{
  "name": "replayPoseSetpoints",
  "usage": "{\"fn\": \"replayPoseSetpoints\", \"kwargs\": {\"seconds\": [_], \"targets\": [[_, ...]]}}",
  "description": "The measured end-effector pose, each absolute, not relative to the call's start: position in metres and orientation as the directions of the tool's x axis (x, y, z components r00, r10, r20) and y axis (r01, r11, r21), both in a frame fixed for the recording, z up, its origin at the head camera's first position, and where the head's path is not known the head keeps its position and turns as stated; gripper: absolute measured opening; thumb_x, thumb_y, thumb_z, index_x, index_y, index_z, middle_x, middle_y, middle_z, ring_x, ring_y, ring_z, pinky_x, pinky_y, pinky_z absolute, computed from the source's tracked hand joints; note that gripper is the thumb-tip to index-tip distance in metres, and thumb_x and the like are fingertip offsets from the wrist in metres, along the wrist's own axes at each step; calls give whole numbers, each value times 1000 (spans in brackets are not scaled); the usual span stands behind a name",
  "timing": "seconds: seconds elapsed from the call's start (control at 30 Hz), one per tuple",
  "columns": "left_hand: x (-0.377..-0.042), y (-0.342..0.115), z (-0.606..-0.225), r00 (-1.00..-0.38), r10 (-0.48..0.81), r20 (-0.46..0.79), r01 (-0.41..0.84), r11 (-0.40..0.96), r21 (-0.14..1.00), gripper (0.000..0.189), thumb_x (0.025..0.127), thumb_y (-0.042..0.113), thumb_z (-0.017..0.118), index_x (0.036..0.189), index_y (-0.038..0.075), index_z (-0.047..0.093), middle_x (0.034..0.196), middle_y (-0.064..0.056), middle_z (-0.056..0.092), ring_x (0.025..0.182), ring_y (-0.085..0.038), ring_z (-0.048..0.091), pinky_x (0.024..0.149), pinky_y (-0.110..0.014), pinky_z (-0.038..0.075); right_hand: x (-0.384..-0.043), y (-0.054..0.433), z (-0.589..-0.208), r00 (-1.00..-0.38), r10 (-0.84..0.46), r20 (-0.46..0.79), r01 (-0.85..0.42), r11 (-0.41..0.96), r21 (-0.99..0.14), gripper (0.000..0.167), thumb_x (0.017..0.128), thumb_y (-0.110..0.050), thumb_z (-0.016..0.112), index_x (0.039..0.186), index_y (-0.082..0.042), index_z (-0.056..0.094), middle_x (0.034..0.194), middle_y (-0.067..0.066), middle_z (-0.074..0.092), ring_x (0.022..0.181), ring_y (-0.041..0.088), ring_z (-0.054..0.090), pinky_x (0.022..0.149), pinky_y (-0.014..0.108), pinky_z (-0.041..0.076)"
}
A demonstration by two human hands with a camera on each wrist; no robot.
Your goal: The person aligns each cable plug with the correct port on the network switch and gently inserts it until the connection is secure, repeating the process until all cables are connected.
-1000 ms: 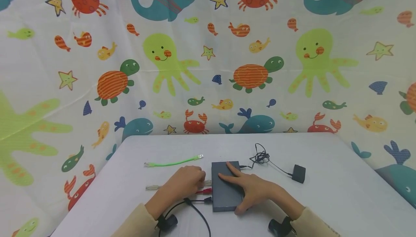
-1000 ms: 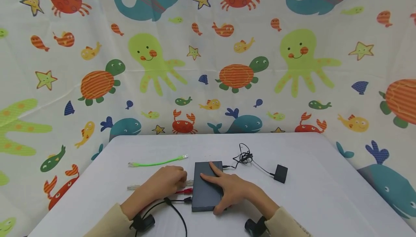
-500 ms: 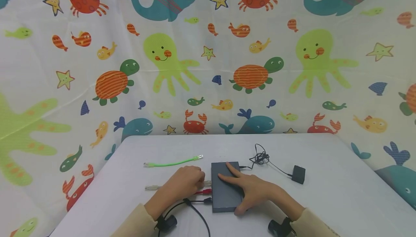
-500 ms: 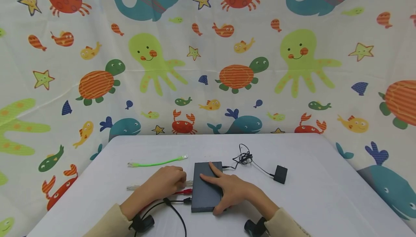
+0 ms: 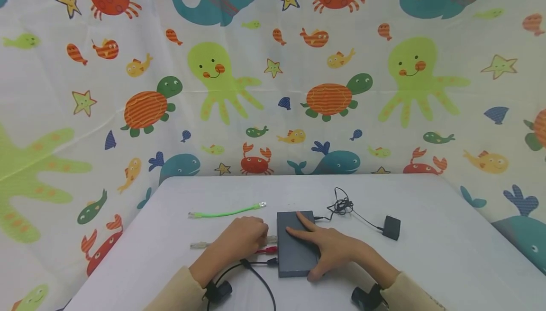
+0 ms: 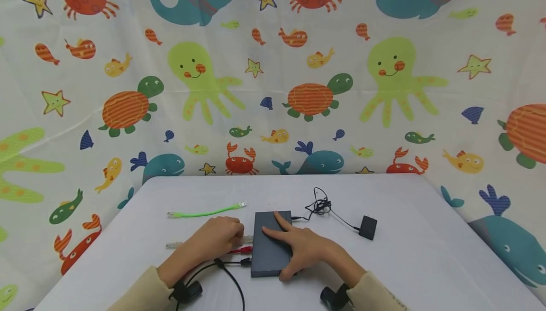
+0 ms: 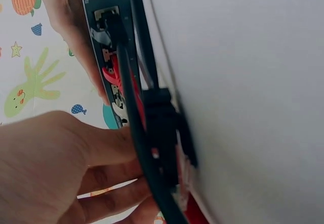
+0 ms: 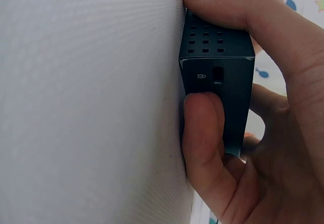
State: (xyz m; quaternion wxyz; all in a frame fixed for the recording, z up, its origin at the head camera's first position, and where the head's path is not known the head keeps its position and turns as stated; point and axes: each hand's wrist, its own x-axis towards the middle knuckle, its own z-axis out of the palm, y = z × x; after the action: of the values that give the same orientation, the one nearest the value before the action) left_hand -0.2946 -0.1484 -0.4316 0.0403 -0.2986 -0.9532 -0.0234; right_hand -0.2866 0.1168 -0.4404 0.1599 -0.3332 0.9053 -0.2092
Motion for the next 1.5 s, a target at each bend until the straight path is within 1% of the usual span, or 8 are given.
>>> {"fn": "replayPoseSetpoints", "kwargs": {"seconds": [0.4, 0.57, 0.7, 1.03, 1.3, 1.5], "targets": [[-295, -149, -436, -819, 569, 71, 571, 821, 3, 9, 85, 23, 73, 94, 21, 71, 76, 11, 62, 65, -4, 50, 63, -22, 48, -288, 116, -442, -719, -680, -146, -546, 682, -487, 103, 66, -55, 80, 150, -46, 22, 165, 2, -4, 139, 36, 36, 101, 60, 40], [-296, -150, -437, -813, 576, 89, 578, 816, -1, 9, 85, 24, 73, 93, 22, 69, 76, 12, 61, 65, -3, 50, 63, -20, 48, -287, 116, -442, -724, -674, -149, -537, 686, -491, 102, 65, -54, 80, 149, -47, 23, 165, 1, -4, 139, 37, 35, 101, 63, 38], [-296, -150, -437, -805, 587, 83, 588, 809, -14, 10, 85, 24, 73, 94, 22, 70, 77, 12, 62, 65, -4, 49, 62, -20, 47, -287, 116, -443, -725, -672, -153, -533, 687, -495, 102, 65, -55, 80, 149, -48, 22, 165, 0, -5, 139, 37, 35, 102, 62, 39], [-297, -149, -436, -808, 582, 88, 583, 812, -15, 10, 85, 24, 73, 94, 22, 70, 76, 12, 61, 65, -4, 49, 62, -20, 47, -289, 116, -444, -728, -669, -150, -534, 690, -488, 103, 64, -55, 81, 149, -49, 22, 165, -1, -5, 139, 37, 35, 99, 66, 37], [-298, -149, -436, -805, 587, 90, 589, 808, 0, 9, 85, 23, 73, 93, 22, 70, 76, 13, 61, 65, -4, 49, 63, -20, 47, -289, 118, -443, -730, -667, -146, -535, 692, -484, 102, 65, -55, 80, 149, -48, 22, 165, -1, -5, 139, 36, 35, 100, 59, 41], [-299, -150, -436, -812, 577, 84, 579, 815, 3, 9, 85, 24, 73, 93, 23, 70, 77, 13, 61, 66, -4, 49, 63, -21, 47, -288, 117, -442, -724, -675, -140, -540, 682, -493, 103, 65, -55, 80, 149, -47, 22, 165, 0, -5, 140, 36, 35, 101, 58, 40]]}}
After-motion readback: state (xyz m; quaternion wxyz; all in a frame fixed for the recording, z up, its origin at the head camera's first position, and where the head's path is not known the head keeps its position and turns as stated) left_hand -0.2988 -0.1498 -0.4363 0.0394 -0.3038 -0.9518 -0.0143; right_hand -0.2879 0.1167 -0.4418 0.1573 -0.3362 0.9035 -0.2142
